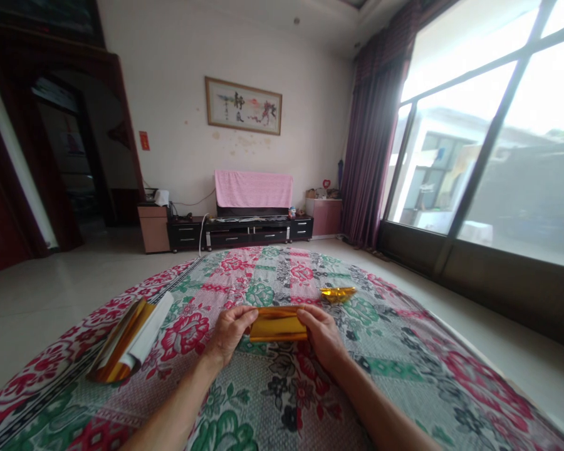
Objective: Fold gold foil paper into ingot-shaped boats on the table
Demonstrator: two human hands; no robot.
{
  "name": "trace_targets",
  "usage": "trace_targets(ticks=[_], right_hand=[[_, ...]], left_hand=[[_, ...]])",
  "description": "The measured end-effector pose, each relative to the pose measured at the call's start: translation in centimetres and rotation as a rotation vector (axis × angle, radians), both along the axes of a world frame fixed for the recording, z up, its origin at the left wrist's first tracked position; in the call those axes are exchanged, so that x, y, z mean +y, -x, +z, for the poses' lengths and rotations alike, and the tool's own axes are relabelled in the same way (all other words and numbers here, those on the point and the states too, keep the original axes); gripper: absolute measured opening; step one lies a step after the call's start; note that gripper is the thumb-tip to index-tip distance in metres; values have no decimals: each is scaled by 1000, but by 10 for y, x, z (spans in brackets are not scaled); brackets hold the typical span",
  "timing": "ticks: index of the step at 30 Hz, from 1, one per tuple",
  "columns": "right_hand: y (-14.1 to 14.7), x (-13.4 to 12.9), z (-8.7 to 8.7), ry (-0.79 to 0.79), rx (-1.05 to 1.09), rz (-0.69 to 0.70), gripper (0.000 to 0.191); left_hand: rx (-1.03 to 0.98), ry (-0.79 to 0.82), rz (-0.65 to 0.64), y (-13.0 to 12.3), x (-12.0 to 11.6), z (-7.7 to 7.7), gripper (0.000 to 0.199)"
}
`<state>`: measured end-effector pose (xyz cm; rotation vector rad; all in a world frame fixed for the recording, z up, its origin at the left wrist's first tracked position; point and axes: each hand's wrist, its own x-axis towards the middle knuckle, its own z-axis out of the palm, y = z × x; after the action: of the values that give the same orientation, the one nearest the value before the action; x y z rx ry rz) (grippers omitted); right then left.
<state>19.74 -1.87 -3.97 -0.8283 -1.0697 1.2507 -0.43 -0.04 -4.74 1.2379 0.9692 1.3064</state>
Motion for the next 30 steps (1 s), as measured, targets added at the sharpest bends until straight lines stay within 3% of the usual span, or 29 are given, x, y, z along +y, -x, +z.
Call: trace_targets(ticks=[10, 30], right_hand=[[1, -4, 7, -18, -93, -116, 24], [-1, 1, 0, -28, -64, -82, 31]], left_hand=[[2, 1, 10, -2, -1, 3, 31], [22, -6, 34, -1, 1, 0, 33]])
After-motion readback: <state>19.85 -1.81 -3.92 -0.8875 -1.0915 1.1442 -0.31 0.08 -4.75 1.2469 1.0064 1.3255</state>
